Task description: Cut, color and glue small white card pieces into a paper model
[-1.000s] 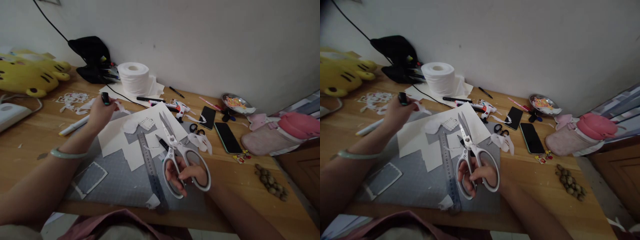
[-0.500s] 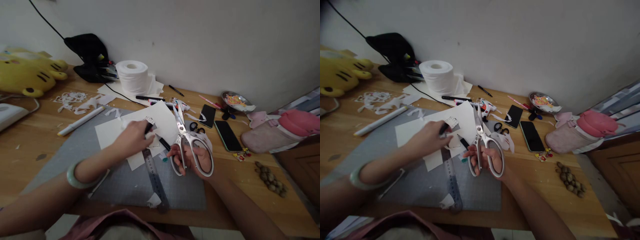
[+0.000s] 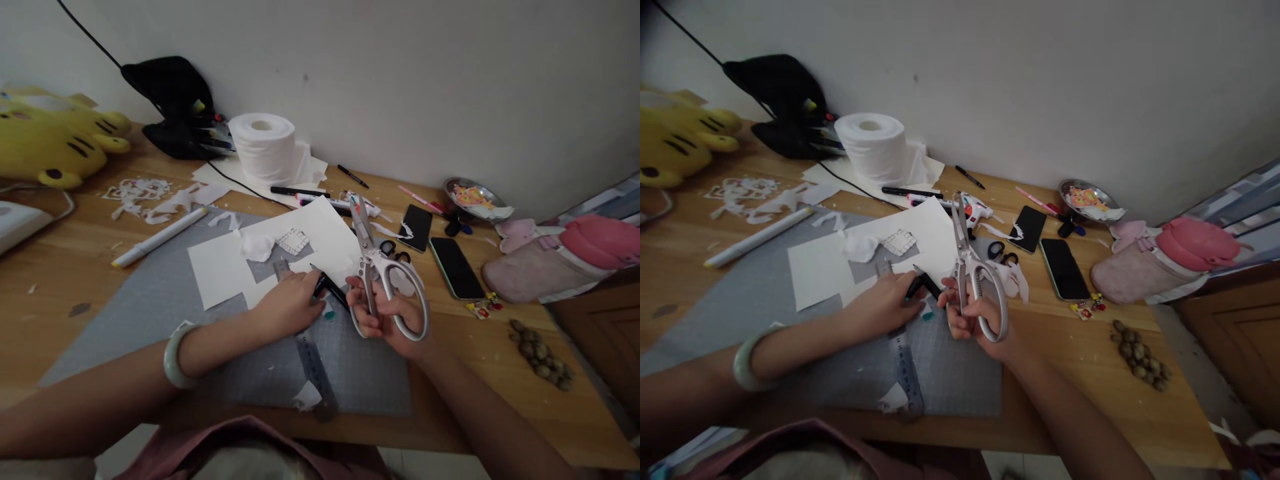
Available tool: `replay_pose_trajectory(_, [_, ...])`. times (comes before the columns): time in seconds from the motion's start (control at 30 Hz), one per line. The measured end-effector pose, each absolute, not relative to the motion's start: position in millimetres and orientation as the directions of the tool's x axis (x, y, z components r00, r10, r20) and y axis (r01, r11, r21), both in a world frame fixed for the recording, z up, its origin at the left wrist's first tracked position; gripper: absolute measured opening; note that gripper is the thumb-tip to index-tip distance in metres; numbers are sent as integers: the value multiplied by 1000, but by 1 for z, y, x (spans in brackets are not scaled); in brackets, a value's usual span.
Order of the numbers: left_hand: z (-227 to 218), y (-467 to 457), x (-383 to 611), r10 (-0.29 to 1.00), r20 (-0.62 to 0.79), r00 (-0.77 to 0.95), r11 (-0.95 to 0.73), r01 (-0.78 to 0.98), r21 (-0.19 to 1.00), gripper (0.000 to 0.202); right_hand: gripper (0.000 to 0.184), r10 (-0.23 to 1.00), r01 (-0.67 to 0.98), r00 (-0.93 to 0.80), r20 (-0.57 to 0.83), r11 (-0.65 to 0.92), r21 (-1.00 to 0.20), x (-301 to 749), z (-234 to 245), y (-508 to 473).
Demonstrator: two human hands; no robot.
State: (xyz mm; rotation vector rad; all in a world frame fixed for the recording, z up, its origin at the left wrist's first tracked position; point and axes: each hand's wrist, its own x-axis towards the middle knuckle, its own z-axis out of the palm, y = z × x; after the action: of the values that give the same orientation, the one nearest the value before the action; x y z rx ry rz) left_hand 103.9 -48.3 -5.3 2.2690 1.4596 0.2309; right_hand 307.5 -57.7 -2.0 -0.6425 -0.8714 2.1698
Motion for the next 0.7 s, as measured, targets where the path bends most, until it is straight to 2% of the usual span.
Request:
replay_pose_trajectory(0.3, [-11, -48, 106, 894, -34, 447, -364, 768, 527, 6, 45, 731, -339, -653, -201, -519, -785, 306, -2, -63])
replay_pose_trajectory(0.4, [-11, -47, 105, 914, -39, 404, -285, 708, 646, 3, 44, 720, -325, -664, -200, -519, -791, 305, -2, -64])
replay_pose_trajectory(0.53, [-16, -39, 99, 949, -52, 311, -129, 531, 838, 4, 43, 697, -298, -676, -240, -555, -776, 304, -7, -65])
replay_pose_trajectory(0.6, [-19, -32, 94, 961, -46, 273, -77, 421, 904, 9, 42, 684, -276, -674, -281, -585, -762, 302, -10, -66])
replay_pose_trajectory(0.7, [-19, -23, 88, 970, -117, 212, 56, 275, 960, 18, 43, 658, -234, -665, -353, -632, -739, 299, -11, -67])
